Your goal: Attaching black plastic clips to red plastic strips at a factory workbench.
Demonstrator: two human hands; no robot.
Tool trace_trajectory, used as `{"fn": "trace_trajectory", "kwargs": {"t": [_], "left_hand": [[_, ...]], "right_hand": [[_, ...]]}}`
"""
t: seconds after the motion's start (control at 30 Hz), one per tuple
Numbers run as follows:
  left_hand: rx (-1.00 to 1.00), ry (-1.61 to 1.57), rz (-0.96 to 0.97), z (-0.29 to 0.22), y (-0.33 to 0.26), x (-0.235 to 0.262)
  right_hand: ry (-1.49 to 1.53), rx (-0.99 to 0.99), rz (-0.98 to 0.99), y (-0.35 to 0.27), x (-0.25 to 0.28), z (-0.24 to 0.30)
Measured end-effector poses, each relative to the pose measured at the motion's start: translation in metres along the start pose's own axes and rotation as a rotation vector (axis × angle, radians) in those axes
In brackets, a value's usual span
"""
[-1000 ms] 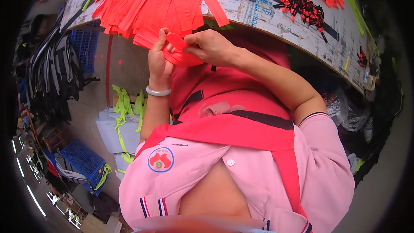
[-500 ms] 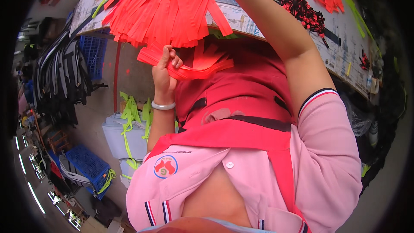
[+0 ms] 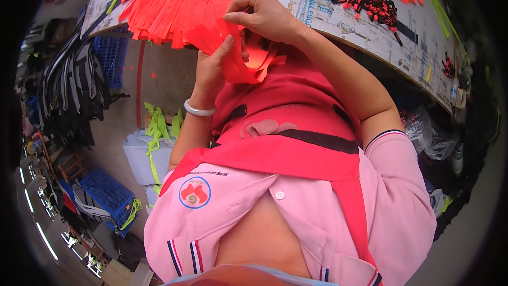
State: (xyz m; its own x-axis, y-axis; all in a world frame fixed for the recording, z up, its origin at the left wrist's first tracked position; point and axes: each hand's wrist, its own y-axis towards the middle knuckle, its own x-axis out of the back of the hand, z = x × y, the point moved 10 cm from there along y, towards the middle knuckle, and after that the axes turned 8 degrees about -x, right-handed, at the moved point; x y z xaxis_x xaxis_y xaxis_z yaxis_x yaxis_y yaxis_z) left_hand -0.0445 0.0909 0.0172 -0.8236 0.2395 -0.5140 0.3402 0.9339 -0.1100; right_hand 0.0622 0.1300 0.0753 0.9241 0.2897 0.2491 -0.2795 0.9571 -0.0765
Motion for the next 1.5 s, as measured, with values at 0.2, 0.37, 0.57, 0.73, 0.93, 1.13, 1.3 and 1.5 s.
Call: {"fn": "trace_trajectory", "kwargs": {"t": [0.2, 0.37, 0.57, 0.73, 0.93, 1.13, 1.3, 1.5], "left_hand": [[-0.123, 0.016, -0.069, -0.022, 0.006, 0.02], [-0.035, 0.195, 0.043, -0.025, 0.009, -0.004], [0.124, -0.109, 0.228, -0.002, 0.014, -0.013], [0.227, -0.17, 0.202, 0.015, 0.013, -0.026], [-0.038, 0.278, 0.106, -0.015, 0.04, -0.011], [-0.208, 0.475, 0.17, -0.019, 0.048, -0.028], [-0.083, 0.378, 0.153, -0.002, 0.054, -0.026], [-0.227, 0.473, 0.31, 0.003, 0.054, -0.042]], "right_hand": [[0.11, -0.153, -0.011, -0.024, 0.009, -0.002], [0.006, 0.108, -0.067, -0.028, 0.007, 0.015], [0.175, -0.064, 0.049, -0.028, 0.017, 0.011], [0.182, 0.01, 0.177, -0.027, 0.003, -0.006], [-0.024, -0.121, -0.036, -0.024, 0.037, -0.022], [-0.064, -0.1, -0.029, -0.031, 0.038, -0.021], [-0.181, -0.04, -0.087, -0.036, 0.043, -0.018], [0.034, -0.345, -0.065, -0.037, 0.037, -0.057]]}}
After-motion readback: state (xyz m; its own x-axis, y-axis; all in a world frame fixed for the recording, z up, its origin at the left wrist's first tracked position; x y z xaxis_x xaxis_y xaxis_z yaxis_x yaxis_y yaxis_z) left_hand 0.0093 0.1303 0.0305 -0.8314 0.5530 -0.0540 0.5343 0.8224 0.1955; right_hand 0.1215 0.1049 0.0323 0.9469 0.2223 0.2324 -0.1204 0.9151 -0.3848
